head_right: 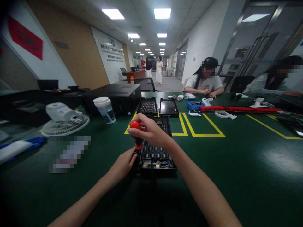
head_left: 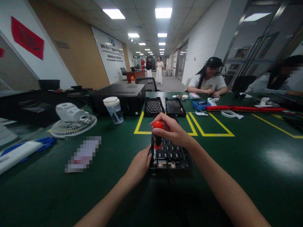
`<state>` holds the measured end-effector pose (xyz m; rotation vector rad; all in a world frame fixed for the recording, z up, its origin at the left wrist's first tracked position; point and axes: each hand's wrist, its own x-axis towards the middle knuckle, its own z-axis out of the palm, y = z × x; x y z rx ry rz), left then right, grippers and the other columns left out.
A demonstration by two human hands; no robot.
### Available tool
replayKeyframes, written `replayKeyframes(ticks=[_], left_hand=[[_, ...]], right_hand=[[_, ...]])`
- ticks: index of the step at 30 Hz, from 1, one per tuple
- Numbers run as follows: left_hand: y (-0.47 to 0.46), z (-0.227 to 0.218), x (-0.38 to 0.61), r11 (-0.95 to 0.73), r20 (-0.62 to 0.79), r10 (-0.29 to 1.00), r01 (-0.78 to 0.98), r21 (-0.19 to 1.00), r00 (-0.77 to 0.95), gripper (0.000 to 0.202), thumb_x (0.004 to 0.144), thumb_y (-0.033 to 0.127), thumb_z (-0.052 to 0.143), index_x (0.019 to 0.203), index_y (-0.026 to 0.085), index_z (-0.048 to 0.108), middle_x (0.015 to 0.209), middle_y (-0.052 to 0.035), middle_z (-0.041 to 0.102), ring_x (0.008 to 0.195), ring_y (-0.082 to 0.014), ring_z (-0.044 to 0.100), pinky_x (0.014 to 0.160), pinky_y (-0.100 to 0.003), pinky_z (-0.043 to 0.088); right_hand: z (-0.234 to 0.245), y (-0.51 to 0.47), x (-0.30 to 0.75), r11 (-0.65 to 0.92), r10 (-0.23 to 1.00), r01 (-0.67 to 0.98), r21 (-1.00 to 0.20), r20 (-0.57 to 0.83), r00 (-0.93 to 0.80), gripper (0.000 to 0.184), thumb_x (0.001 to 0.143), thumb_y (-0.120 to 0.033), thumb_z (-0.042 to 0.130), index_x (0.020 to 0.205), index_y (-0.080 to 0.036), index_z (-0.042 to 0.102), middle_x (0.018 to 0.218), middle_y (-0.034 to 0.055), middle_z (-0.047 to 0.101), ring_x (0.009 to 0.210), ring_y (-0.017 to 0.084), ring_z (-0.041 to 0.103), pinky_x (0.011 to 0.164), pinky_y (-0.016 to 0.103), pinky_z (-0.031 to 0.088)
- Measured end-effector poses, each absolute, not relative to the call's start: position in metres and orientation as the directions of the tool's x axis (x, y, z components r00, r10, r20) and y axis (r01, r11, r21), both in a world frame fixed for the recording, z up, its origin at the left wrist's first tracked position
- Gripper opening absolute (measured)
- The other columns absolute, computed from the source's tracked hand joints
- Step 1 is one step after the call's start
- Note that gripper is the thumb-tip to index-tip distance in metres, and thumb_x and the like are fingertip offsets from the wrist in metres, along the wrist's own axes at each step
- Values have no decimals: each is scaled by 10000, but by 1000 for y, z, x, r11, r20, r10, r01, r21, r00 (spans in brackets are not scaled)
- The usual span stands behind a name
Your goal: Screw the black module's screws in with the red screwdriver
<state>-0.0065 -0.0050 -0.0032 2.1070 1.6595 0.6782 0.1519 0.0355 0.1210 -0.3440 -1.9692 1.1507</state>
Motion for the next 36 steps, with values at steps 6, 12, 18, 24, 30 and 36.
replayKeyframes(ticks=[6, 12, 18, 24, 30, 36], left_hand=[[-6, -2, -7, -227, 134, 974, 795, 563, 183, 387, 841, 245, 321, 1215, 184, 400, 1135, -88, 557, 1037, -194, 518, 892, -336, 382], [-7, -2, -6, -235, 143, 972, 791, 565, 186, 386, 841, 249, 320, 1214, 191, 401, 1150, -80, 551, 1054, -194, 507, 899, -333, 377], [-6, -4, -6, -228, 143, 973, 807, 545, 179, 401, 843, 266, 316, 1224, 166, 393, 1159, -96, 545, 1066, -205, 499, 901, -343, 378], [-5, -5, -6, -236, 135, 972, 813, 532, 193, 405, 845, 256, 305, 1233, 170, 384, 1165, -92, 541, 1071, -202, 498, 894, -343, 387], [-6, -5, -6, -228, 134, 974, 814, 534, 185, 405, 842, 261, 319, 1234, 182, 382, 1169, -82, 540, 1063, -204, 501, 895, -346, 385], [-5, -5, -6, -232, 137, 973, 811, 538, 187, 392, 840, 251, 325, 1220, 189, 395, 1142, -78, 554, 1045, -200, 511, 887, -341, 388]], right_hand=[[118, 37, 150, 541, 607, -156, -826, 513, -607, 209, 744, -291, 585, 855, -149, 479, 769, 1, 455, 672, 90, 468, 611, 212, 439], [116, 38, 148, 531, 629, -165, -831, 517, -581, 217, 733, -285, 597, 844, -157, 462, 751, -13, 437, 646, 81, 450, 584, 206, 432], [113, 40, 147, 595, 636, -120, -795, 556, -535, 233, 719, -297, 609, 818, -161, 450, 728, -17, 433, 640, 88, 429, 573, 210, 413], [110, 43, 146, 688, 630, -8, -726, 603, -489, 250, 700, -285, 629, 775, -165, 423, 725, -27, 429, 619, 81, 409, 563, 210, 376], [107, 41, 143, 718, 651, 99, -689, 615, -444, 279, 688, -298, 639, 759, -171, 400, 697, -37, 425, 569, 71, 389, 509, 201, 331], [105, 38, 139, 719, 672, 142, -680, 630, -389, 302, 679, -337, 639, 757, -175, 396, 664, -42, 422, 546, 69, 390, 485, 192, 324]])
